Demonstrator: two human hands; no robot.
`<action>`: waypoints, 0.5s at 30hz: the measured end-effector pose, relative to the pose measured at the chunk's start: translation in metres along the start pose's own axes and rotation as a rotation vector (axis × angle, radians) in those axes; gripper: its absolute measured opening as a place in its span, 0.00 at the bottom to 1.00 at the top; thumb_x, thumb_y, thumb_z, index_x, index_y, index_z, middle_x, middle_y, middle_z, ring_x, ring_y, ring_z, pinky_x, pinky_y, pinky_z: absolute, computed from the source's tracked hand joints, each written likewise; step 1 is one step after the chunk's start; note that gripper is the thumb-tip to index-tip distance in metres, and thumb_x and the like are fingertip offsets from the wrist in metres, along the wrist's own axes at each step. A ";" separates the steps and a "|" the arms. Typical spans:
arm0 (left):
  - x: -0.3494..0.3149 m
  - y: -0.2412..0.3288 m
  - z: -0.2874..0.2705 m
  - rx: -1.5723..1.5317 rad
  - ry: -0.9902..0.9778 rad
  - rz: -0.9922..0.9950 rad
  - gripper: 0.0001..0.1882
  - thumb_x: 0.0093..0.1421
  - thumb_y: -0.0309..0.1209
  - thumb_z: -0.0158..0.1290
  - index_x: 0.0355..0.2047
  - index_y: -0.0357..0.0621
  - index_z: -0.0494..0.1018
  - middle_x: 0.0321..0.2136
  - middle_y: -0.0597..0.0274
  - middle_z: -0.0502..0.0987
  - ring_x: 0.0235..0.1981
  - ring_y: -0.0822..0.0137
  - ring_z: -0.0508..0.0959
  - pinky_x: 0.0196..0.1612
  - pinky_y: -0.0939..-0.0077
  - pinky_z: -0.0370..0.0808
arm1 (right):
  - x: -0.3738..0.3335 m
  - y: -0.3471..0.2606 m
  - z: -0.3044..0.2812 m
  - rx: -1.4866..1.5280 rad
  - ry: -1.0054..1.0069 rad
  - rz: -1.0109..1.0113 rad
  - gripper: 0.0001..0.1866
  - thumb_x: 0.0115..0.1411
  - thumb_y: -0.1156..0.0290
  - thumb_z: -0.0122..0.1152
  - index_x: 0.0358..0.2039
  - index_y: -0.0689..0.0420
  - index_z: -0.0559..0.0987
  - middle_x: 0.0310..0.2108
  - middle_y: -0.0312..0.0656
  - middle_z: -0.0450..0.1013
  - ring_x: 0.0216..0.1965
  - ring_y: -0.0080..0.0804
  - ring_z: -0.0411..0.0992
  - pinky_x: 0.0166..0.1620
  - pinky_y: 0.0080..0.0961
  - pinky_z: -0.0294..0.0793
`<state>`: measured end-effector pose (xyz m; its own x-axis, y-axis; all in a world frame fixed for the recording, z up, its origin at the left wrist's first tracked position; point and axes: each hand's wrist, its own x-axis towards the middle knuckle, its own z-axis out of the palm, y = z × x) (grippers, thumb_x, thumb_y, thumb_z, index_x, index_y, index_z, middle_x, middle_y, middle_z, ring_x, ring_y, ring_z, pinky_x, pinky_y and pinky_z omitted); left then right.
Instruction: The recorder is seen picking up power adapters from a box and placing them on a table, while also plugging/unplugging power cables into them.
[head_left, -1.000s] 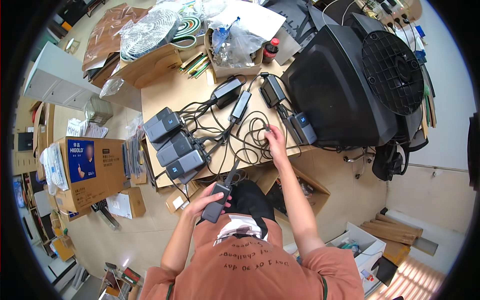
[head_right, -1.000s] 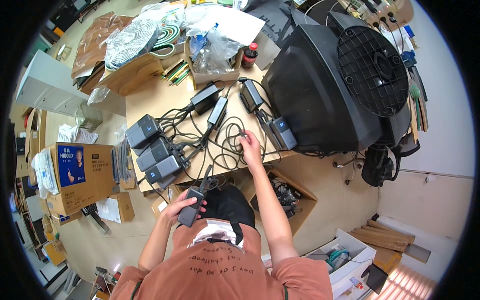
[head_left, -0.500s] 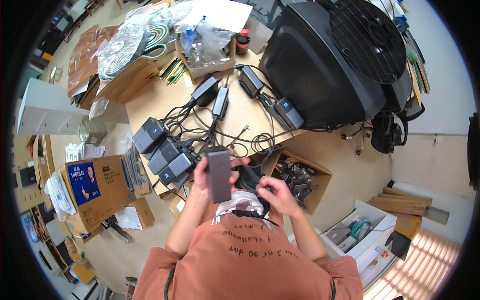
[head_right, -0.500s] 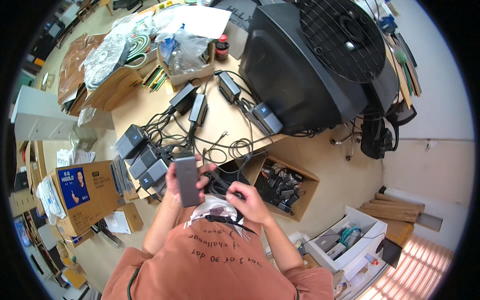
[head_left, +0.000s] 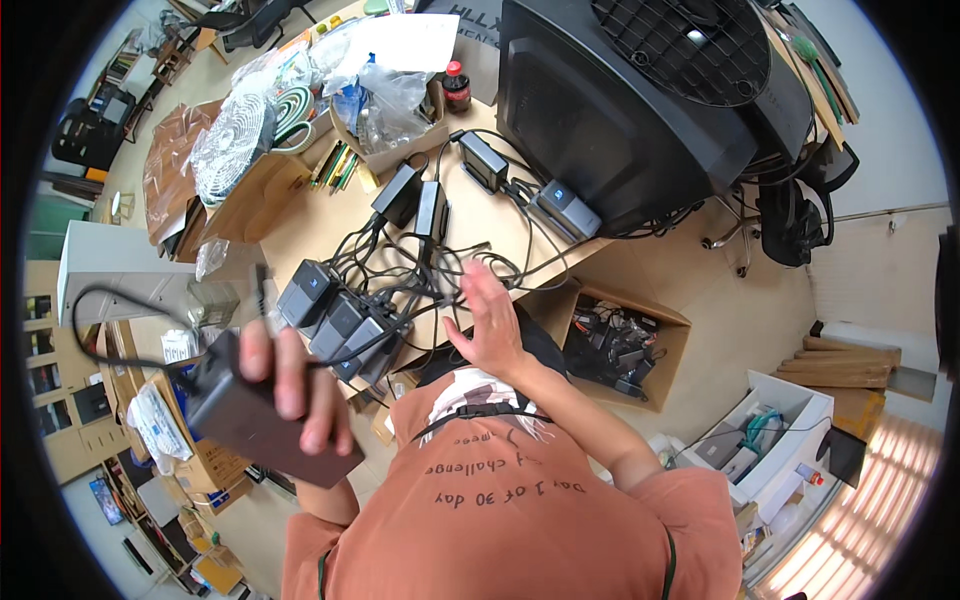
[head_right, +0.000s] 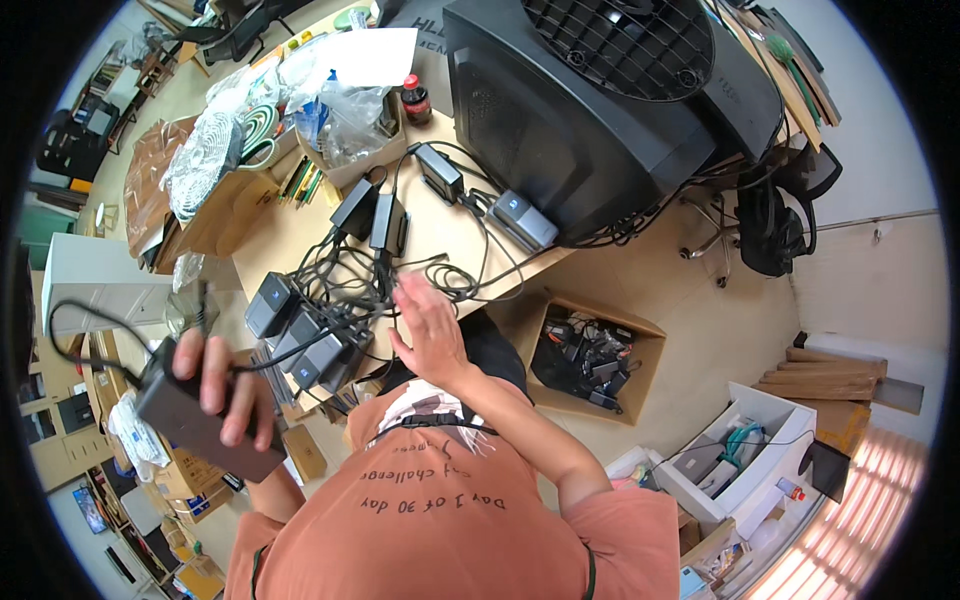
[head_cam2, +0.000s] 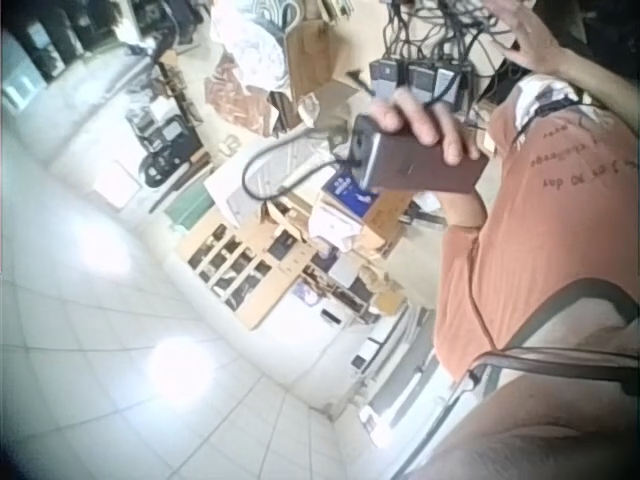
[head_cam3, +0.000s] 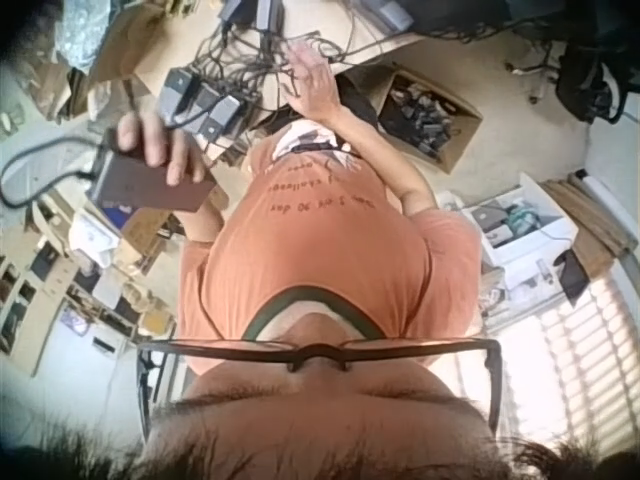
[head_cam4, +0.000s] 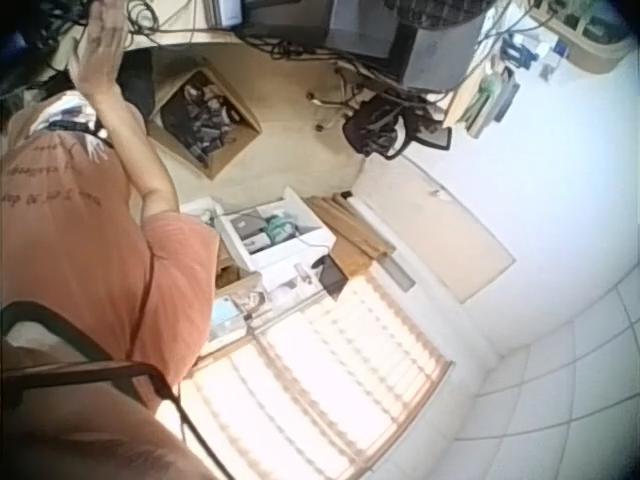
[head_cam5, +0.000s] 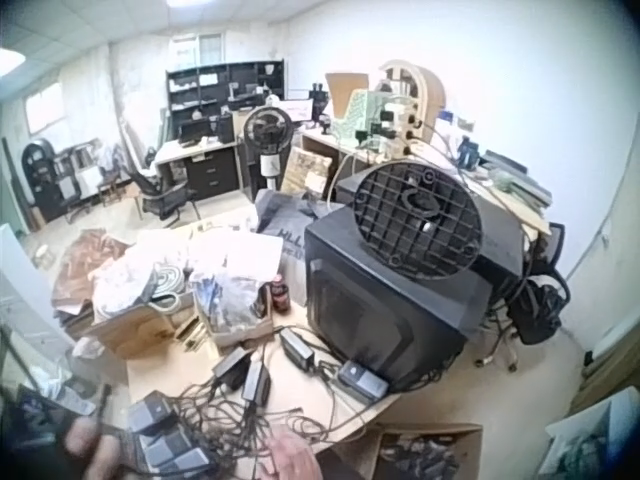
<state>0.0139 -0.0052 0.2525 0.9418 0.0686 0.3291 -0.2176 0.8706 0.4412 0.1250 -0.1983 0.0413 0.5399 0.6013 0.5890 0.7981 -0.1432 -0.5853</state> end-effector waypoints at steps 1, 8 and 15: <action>-0.006 0.011 0.010 -0.011 -0.016 0.026 0.18 0.68 0.39 0.52 0.50 0.43 0.63 0.40 0.50 0.71 0.33 0.49 0.81 0.35 0.44 0.83 | 0.001 -0.005 0.004 0.078 0.118 0.219 0.48 0.50 0.76 0.71 0.69 0.62 0.56 0.68 0.50 0.57 0.67 0.54 0.58 0.68 0.46 0.58; -0.038 0.090 0.036 0.096 -0.126 0.209 0.19 0.63 0.34 0.58 0.49 0.41 0.66 0.38 0.52 0.71 0.31 0.51 0.83 0.24 0.48 0.85 | -0.036 0.039 -0.008 -0.252 -0.269 0.316 0.30 0.56 0.73 0.64 0.61 0.49 0.70 0.54 0.40 0.70 0.57 0.40 0.68 0.55 0.44 0.67; -0.068 0.130 0.044 0.173 -0.031 0.412 0.18 0.61 0.33 0.58 0.47 0.41 0.65 0.37 0.56 0.70 0.27 0.60 0.81 0.19 0.59 0.82 | -0.034 0.073 -0.042 -0.270 -0.123 0.319 0.05 0.65 0.70 0.57 0.39 0.55 0.77 0.33 0.41 0.72 0.38 0.41 0.75 0.40 0.37 0.75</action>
<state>-0.0897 0.0818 0.3242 0.7598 0.3760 0.5304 -0.6154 0.6791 0.4001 0.1763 -0.2626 0.0017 0.7476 0.5808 0.3220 0.6470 -0.5274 -0.5507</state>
